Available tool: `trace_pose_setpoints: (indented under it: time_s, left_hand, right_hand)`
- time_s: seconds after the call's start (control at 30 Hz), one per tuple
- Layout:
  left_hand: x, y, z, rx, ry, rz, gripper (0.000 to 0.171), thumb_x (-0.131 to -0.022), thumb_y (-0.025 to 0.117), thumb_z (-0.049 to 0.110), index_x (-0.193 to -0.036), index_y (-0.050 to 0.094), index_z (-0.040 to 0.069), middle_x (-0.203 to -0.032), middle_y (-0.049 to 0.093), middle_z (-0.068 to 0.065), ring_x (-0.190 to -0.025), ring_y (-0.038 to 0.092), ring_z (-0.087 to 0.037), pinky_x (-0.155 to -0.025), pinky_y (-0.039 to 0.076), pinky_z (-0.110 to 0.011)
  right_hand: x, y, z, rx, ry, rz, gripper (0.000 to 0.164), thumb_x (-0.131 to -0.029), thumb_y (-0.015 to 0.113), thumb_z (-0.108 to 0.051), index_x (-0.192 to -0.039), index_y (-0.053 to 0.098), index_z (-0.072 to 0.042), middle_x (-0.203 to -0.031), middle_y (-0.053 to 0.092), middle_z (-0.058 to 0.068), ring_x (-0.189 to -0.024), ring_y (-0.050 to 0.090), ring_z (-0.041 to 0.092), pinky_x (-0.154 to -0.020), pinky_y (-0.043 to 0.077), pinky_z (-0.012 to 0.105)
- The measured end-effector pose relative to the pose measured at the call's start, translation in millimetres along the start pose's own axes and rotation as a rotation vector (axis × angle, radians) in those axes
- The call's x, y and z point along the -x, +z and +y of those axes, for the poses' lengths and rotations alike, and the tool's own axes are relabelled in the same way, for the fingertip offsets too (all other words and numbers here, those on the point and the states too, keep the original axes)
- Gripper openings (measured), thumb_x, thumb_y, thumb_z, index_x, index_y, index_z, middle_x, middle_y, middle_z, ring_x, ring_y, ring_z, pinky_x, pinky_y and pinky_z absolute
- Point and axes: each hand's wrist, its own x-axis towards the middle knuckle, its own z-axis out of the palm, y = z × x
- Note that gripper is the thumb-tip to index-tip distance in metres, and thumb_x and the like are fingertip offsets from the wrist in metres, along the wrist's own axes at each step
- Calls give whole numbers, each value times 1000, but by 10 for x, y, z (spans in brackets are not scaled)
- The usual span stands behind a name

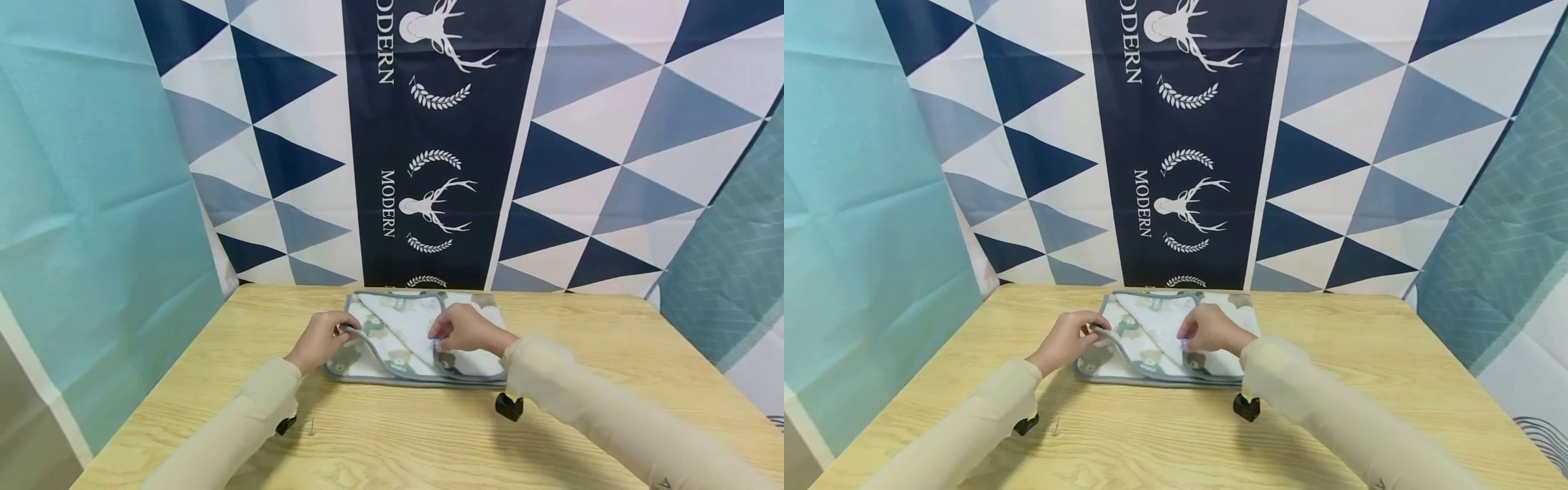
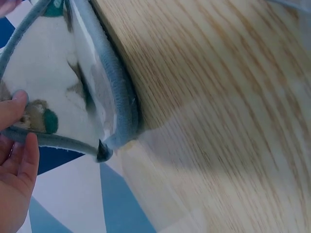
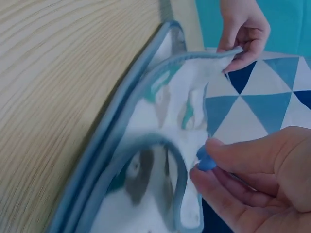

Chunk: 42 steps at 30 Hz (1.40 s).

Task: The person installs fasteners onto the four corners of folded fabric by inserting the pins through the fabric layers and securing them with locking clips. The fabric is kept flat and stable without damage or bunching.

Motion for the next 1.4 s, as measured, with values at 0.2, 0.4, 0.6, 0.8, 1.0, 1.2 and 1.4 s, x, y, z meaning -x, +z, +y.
trace_pose_setpoints:
  time_s: [0.2,0.4,0.6,0.8,1.0,1.2,1.4]
  left_hand:
    - [11,5,11,4,11,0,11,-83,72,4,-87,72,13,-89,72,-1,-73,60,-7,-63,49,-19]
    - [13,10,31,-11,-1,5,12,-82,72,4,-88,72,14,-91,73,0,-76,62,-9,-66,50,-20]
    - [-7,18,54,-21,8,0,12,-82,72,3,-89,72,13,-92,73,-1,-79,63,-11,-68,51,-21]
    - [-3,30,65,-25,35,-3,12,-82,71,1,-90,73,9,-91,73,-2,-80,63,-12,-68,50,-21]
    - [39,63,45,-27,57,7,14,-81,71,0,-88,73,11,-89,73,-1,-81,62,-12,-67,50,-23]
    - [49,70,52,-19,48,14,13,-82,71,0,-88,74,11,-88,73,1,-81,61,-11,-68,50,-24]
    - [43,62,52,-4,30,-6,13,-83,70,0,-90,75,10,-90,74,1,-82,61,-12,-70,51,-27]
  right_hand:
    - [-198,145,-85,-138,59,10,19,-75,74,1,-94,74,0,-89,76,10,-83,71,15,-75,57,27]
    - [-331,257,-165,-185,48,56,17,-79,73,-1,-96,74,2,-90,76,13,-85,73,19,-72,56,25]
    - [-416,303,-240,-173,65,117,17,-82,72,-7,-98,75,-1,-92,76,11,-87,73,20,-73,57,25]
    - [-486,359,-273,-221,67,128,18,-87,68,-10,-102,73,-1,-91,76,12,-81,73,19,-71,56,25]
    - [-539,480,-270,-374,122,97,20,-89,66,-8,-105,71,3,-90,75,14,-77,73,17,-72,57,26]
    - [-573,575,-278,-437,138,102,21,-88,66,-4,-106,70,5,-93,75,17,-80,73,19,-77,58,28]
    - [-622,624,-309,-476,143,144,21,-86,68,-3,-106,70,3,-96,74,16,-82,72,16,-78,57,27]
